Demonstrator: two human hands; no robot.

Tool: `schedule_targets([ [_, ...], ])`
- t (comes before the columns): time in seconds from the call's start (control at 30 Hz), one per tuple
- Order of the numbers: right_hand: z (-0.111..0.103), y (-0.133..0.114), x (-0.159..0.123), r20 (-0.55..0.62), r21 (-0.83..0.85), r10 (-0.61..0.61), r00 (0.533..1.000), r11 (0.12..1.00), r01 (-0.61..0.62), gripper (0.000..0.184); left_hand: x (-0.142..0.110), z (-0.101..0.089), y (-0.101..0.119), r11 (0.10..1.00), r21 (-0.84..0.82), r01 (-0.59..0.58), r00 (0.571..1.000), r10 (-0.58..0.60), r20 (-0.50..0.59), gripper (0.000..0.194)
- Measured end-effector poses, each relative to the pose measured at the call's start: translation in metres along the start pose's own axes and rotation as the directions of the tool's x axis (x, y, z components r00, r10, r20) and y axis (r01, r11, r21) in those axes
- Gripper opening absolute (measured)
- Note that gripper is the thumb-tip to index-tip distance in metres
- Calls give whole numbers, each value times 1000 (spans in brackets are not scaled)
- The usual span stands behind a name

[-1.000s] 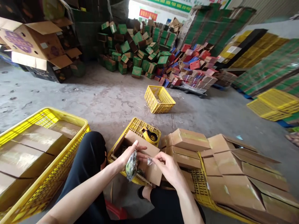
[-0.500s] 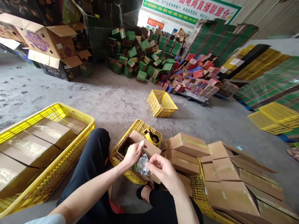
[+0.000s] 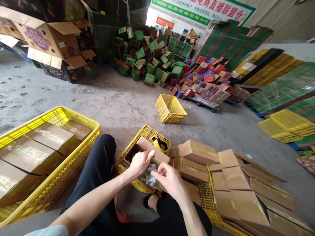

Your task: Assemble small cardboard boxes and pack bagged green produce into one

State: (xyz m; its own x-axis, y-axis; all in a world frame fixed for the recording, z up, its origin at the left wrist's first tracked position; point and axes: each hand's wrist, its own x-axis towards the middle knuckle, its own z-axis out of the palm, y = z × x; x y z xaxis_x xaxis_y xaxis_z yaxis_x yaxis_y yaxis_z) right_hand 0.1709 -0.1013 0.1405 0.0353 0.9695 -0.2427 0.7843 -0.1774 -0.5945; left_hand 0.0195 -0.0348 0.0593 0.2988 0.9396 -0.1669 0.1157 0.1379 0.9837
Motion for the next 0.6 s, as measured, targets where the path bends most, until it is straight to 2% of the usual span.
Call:
schedule_targets([
  [0.1,-1,-4,1,0,-41,19,1000,999,-19,26,0,-2,2,948,302,-102,994,110,-7,51],
  [0.17,-2,-4,2,-5,-59,40,999,997,-41,25,-1,-6,5,908,385,-163,987,154,55,56],
  [0.23,-3,-1,3,-5,-51,54,999,997,-54,24,-2,-11,9,896,351,-272,957,215,193,55],
  [0.3,-3,4,5,9,-18,62,998,998,-62,23,-4,-17,11,898,234,-371,896,281,344,57],
  [0.37,-2,9,6,29,19,68,997,997,-68,23,-6,-20,11,899,136,-415,842,324,430,66],
  [0.43,-2,13,6,39,46,71,997,996,-73,20,-7,-21,7,898,103,-428,831,346,436,69],
  [0.53,-8,16,4,43,123,50,998,991,-54,16,-8,-17,-1,902,92,-421,864,369,341,65],
  [0.6,-15,19,-1,4,207,28,1000,978,-28,39,-6,-13,-7,915,61,-398,895,373,243,63],
])
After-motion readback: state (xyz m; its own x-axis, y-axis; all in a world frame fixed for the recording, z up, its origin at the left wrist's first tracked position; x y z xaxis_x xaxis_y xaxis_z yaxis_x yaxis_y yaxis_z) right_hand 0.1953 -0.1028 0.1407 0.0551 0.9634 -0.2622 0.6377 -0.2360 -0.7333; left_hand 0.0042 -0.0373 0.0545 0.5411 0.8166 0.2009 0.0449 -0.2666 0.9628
